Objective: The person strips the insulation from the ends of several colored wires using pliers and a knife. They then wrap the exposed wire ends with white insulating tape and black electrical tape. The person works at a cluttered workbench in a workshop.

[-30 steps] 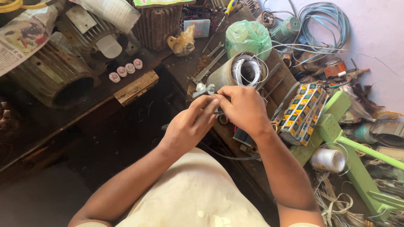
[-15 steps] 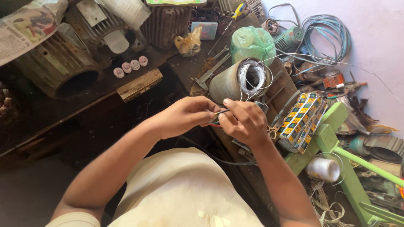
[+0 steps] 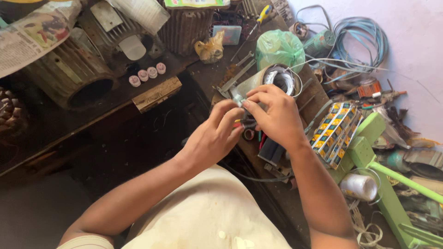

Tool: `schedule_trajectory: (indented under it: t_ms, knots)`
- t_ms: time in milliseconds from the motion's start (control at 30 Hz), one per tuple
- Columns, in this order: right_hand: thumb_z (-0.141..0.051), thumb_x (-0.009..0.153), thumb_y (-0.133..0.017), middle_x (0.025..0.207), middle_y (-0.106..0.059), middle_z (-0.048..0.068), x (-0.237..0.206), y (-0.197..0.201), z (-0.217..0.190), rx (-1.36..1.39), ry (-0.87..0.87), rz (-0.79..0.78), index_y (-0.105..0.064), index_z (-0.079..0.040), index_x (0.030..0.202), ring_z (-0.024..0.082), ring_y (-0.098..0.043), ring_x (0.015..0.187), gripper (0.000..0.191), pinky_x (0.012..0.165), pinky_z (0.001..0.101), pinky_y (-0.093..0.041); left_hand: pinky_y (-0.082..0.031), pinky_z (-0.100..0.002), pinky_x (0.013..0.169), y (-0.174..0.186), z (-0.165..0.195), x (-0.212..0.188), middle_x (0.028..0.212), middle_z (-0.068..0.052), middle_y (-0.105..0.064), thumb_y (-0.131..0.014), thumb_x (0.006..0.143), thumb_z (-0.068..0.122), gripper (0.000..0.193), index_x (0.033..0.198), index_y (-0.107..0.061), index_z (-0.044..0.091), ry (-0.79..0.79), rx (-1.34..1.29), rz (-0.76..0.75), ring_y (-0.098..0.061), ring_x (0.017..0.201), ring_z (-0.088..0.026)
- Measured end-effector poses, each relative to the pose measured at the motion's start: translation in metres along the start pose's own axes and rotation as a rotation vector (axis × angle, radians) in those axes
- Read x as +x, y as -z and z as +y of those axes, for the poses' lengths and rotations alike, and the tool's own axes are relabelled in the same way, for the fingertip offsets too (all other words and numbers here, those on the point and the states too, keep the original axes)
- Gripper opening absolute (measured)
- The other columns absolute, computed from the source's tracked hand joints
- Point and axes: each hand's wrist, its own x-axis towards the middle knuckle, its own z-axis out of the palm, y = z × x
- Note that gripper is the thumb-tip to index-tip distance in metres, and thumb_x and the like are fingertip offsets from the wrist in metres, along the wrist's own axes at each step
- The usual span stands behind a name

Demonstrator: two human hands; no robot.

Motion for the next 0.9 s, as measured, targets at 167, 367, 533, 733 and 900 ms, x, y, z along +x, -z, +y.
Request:
schedule_trajectory:
  t_ms: [167, 367, 533, 733, 900]
  knots:
    - [-0.013, 0.1, -0.074, 0.111, -0.073, 0.008, -0.005, -0.005, 0.004, -0.275, 0.314, 0.125, -0.078, -0.002, 0.1, 0.022, -0.073, 0.093, 0.011, 0.08, 0.034, -0.058, -0.056, -0.036, 0.074, -0.003, -0.004, 0.001, 0.128, -0.018, -0.055, -0.074, 0.094, 0.004, 0.023, 0.115, -0.069, -0.004, -0.033, 0.064, -0.005, -0.066, 0.091, -0.023]
    - [0.001, 0.097, -0.063, 0.137, -0.061, 0.009, -0.032, -0.009, 0.029, -0.183, 0.598, 0.21, -0.057, -0.008, 0.122, 0.033, -0.068, 0.115, 0.027, 0.1, 0.0444, -0.056, -0.053, -0.029, 0.075, 0.004, -0.032, 0.016, 0.109, -0.012, -0.063, -0.073, 0.094, 0.019, 0.022, 0.108, -0.073, 0.001, 0.574, -0.638, -0.306, -0.062, 0.084, -0.013]
    - [0.001, 0.092, -0.076, 0.132, -0.058, 0.009, -0.021, -0.015, 0.052, -0.683, 1.012, 0.382, -0.061, -0.016, 0.116, 0.026, -0.069, 0.102, 0.033, 0.084, 0.0398, -0.056, -0.049, -0.031, 0.072, 0.007, -0.047, 0.021, 0.099, -0.009, -0.066, -0.065, 0.099, 0.021, 0.027, 0.117, -0.071, 0.002, 0.729, -0.931, -0.482, -0.058, 0.082, -0.011]
    - [-0.004, 0.09, -0.079, 0.126, -0.064, 0.008, -0.026, -0.008, 0.041, -0.723, 1.059, 0.325, -0.065, -0.016, 0.111, 0.023, -0.068, 0.082, 0.028, 0.066, 0.0353, -0.055, -0.058, -0.031, 0.075, 0.015, -0.026, 0.011, 0.109, -0.011, -0.061, -0.075, 0.088, 0.007, 0.018, 0.106, -0.073, 0.002, 0.26, -0.364, -0.203, -0.07, 0.091, -0.023]
    - [-0.008, 0.095, -0.068, 0.126, -0.068, 0.007, -0.01, -0.004, 0.011, -0.203, 0.277, 0.119, -0.071, -0.007, 0.111, 0.02, -0.076, 0.079, 0.016, 0.063, 0.0291, -0.062, -0.058, -0.033, 0.071, 0.015, -0.008, 0.002, 0.102, -0.012, -0.059, -0.073, 0.09, 0.004, 0.026, 0.115, -0.067, 0.002, 0.161, -0.136, -0.139, -0.069, 0.084, -0.027]
